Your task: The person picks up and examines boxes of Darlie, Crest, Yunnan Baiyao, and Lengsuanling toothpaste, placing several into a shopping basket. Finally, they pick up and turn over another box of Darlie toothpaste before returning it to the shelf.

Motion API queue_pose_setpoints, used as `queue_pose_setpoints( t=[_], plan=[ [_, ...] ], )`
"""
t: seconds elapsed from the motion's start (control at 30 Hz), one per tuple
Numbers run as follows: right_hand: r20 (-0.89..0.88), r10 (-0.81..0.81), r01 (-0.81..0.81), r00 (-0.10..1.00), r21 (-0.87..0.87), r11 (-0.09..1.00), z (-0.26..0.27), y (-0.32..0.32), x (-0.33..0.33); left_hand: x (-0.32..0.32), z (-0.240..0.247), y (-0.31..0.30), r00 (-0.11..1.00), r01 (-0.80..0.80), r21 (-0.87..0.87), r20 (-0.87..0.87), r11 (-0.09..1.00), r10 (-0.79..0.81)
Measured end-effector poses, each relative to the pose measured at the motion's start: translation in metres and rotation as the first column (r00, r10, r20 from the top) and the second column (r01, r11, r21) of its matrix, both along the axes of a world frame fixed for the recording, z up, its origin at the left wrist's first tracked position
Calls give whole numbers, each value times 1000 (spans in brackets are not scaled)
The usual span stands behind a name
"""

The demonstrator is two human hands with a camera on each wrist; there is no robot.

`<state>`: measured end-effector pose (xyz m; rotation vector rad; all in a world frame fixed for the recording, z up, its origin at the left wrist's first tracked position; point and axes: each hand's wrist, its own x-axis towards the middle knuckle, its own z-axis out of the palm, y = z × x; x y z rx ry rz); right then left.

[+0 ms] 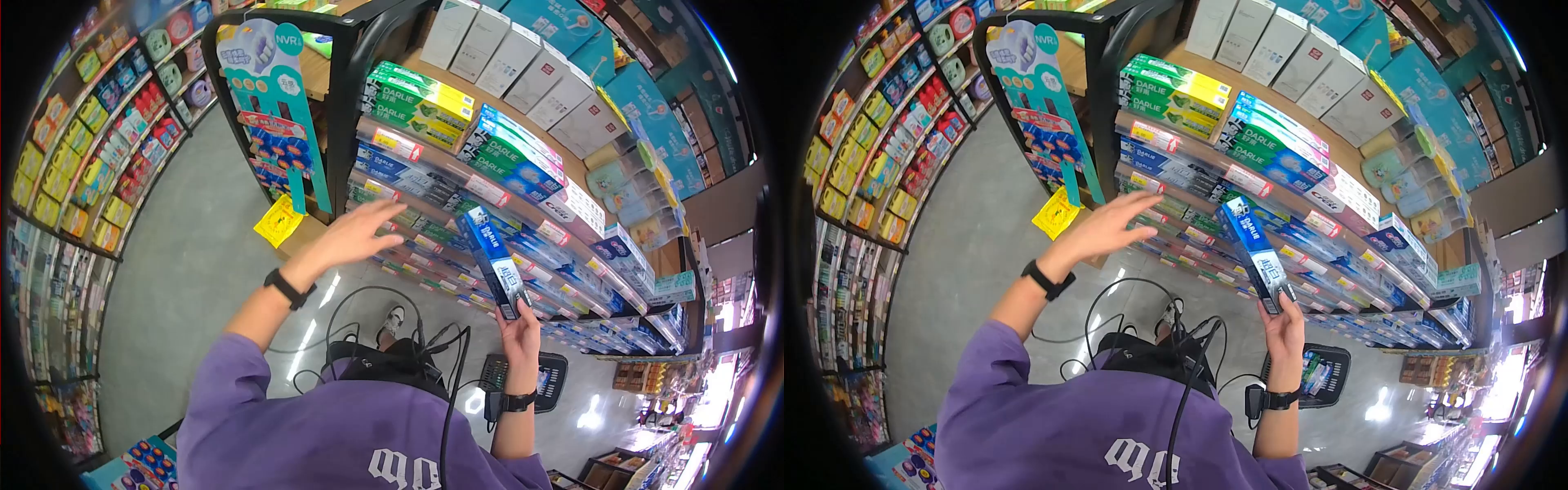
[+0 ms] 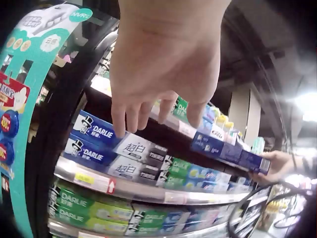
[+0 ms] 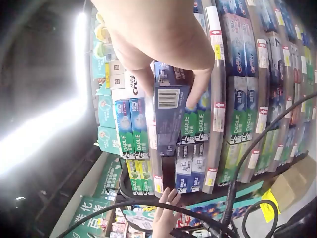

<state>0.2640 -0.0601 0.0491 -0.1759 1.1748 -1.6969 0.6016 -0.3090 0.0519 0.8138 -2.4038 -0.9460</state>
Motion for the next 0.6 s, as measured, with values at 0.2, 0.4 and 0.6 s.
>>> queue_pose_setpoints(
  t=[0.2, 0.4, 0.6],
  plan=[
    [-21, 49, -50, 999, -38, 998, -6, -32, -2, -34, -15, -60, 989, 87, -514, 150, 853, -10],
    [-30, 40, -40, 999, 3, 999, -19, -31, -13, -68, -35, -106, 984, 67, -663, 169, 746, 62],
    [-29, 32, -32, 999, -9, 999, -21, -22, -36, -93, -36, -135, 959, 68, -507, 271, 859, 84]
  ],
)
